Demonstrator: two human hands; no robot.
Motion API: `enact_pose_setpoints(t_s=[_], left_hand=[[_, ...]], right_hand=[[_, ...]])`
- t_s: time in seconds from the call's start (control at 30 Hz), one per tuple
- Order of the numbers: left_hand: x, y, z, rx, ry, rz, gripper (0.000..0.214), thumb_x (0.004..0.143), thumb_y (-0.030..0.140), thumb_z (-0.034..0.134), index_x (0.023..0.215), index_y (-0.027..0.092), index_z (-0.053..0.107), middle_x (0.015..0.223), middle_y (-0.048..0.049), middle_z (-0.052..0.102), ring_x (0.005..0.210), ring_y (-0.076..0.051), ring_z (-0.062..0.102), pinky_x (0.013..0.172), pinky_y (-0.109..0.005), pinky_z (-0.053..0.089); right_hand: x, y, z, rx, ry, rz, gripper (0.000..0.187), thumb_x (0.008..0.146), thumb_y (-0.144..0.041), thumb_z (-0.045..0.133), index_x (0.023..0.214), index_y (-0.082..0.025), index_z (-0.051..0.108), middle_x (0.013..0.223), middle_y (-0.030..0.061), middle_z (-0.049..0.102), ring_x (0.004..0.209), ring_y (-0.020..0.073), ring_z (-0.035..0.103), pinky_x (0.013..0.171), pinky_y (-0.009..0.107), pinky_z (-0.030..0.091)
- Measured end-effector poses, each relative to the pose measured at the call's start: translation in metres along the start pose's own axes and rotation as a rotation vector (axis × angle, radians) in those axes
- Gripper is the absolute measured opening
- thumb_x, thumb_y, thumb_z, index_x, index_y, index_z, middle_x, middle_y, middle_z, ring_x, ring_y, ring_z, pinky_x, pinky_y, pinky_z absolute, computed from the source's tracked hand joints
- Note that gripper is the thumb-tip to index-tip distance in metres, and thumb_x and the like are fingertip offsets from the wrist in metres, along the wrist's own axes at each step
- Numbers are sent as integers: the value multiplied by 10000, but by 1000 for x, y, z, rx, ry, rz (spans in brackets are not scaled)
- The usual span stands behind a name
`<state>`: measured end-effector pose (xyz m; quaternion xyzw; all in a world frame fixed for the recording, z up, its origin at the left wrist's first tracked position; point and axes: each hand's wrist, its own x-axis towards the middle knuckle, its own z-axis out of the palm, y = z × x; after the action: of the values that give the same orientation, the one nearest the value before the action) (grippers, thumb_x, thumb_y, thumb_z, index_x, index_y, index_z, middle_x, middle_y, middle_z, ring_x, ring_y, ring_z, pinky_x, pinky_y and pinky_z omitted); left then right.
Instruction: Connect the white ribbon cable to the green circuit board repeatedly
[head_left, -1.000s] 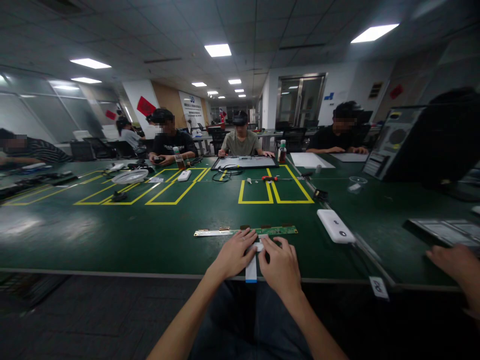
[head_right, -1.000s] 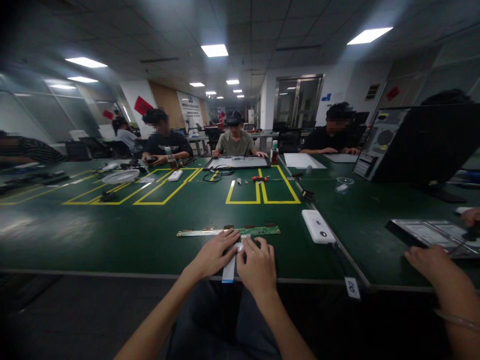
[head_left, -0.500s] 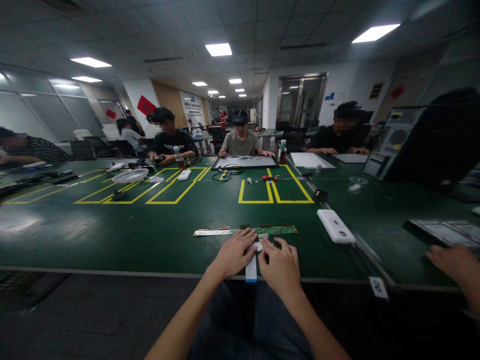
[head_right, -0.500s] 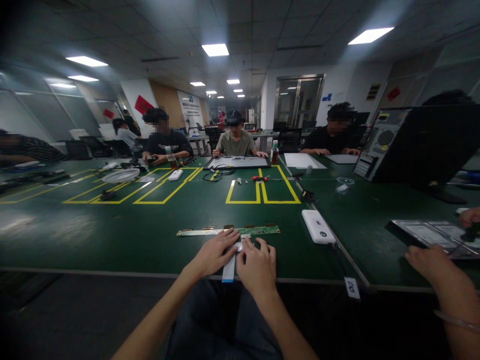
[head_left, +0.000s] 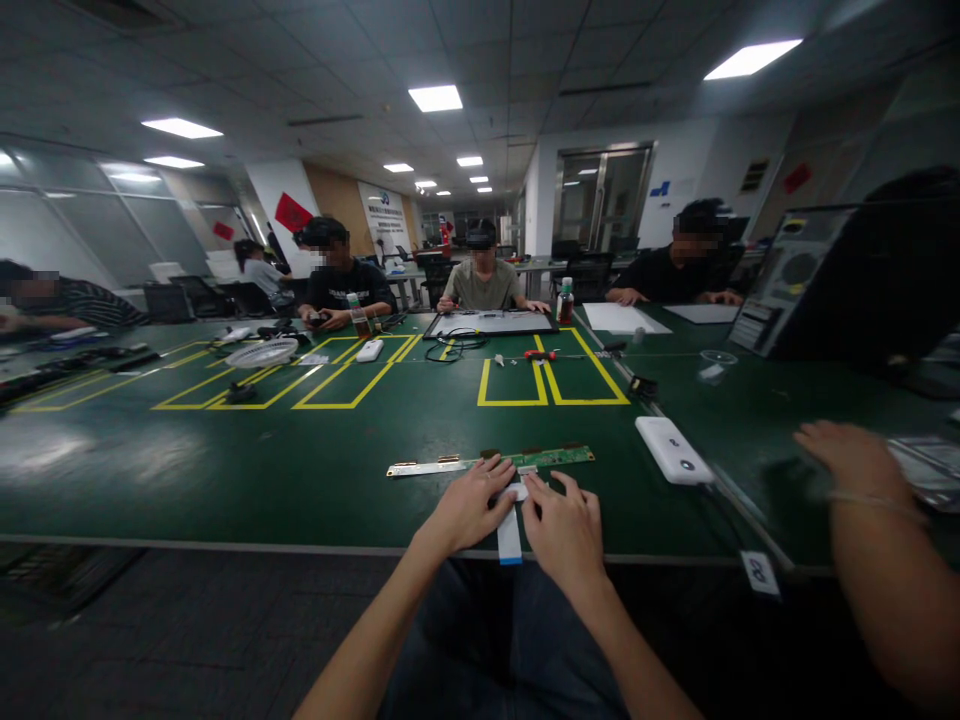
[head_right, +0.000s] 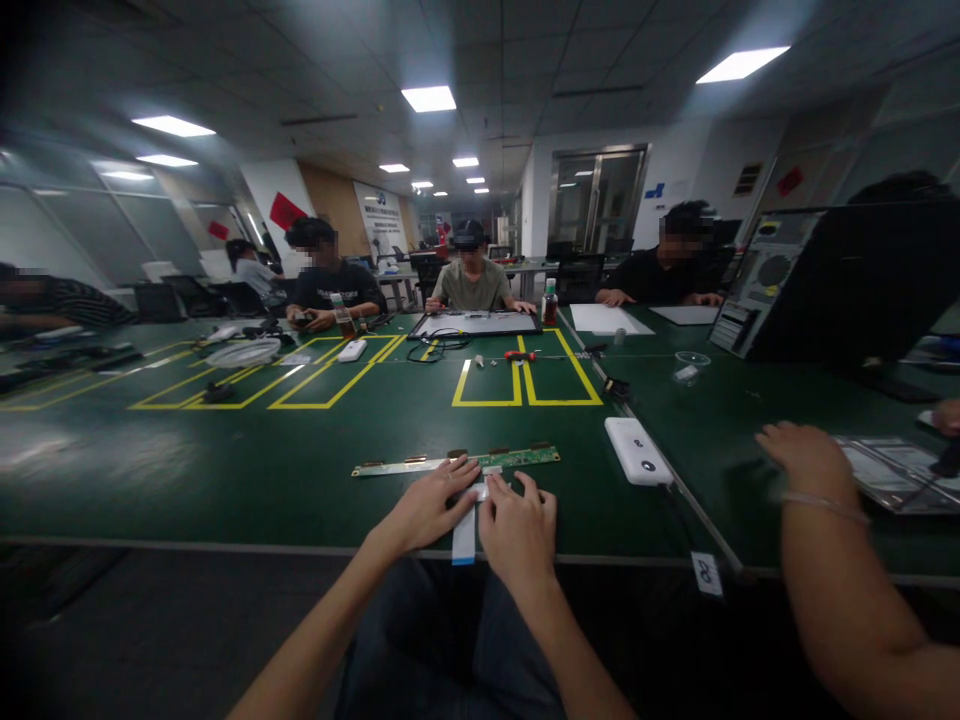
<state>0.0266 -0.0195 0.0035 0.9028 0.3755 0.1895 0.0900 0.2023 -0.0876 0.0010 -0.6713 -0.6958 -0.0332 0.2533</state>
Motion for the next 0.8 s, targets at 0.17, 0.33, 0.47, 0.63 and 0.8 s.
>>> enact_pose_setpoints(t_s=[0.17,0.33,0.47,0.63,0.8], left_hand=[[-1,-3,-6,-21,-35,17,520,1041,392,469,1508,178,552,1573,-69,513,1526,-269,391,1286,-474,294],[-2,-2,-6,-25,-23,26,516,1040,388,467,1507,184,554,1565,-74,521,1526,-265,392,1284,-481,301],[-4,0,-5,-10,-4,19,525,1043,393,463,1520,186,536,1575,-67,514,1528,-265,387,1283,-475,305],[-6,-1,-2,-17,13,19,529,1053,401,453,1543,209,502,1590,-61,497,1532,-246,383,1289,-467,293],[-7,-1,0,-19,15,15,544,1080,436,397,1584,235,436,1638,-75,427,1555,-239,334,1285,-473,287]], right_hand=[[1,-1,-2,-7,3,10,376,1015,-269,468,1300,-315,710,1396,11,676,1351,277,503,1024,469,320],[1,1,-2,7,22,-17,368,1013,-252,476,1283,-302,721,1380,21,686,1346,290,511,1028,479,331],[2,3,0,36,41,-40,374,1008,-237,480,1289,-297,720,1365,37,695,1334,294,523,1031,481,356],[2,4,1,87,64,-71,387,1025,-236,454,1326,-261,696,1397,46,674,1336,276,515,1044,444,378],[-5,5,3,178,208,-97,355,1022,-205,451,1250,-216,723,1310,62,718,1282,259,525,1051,415,366]])
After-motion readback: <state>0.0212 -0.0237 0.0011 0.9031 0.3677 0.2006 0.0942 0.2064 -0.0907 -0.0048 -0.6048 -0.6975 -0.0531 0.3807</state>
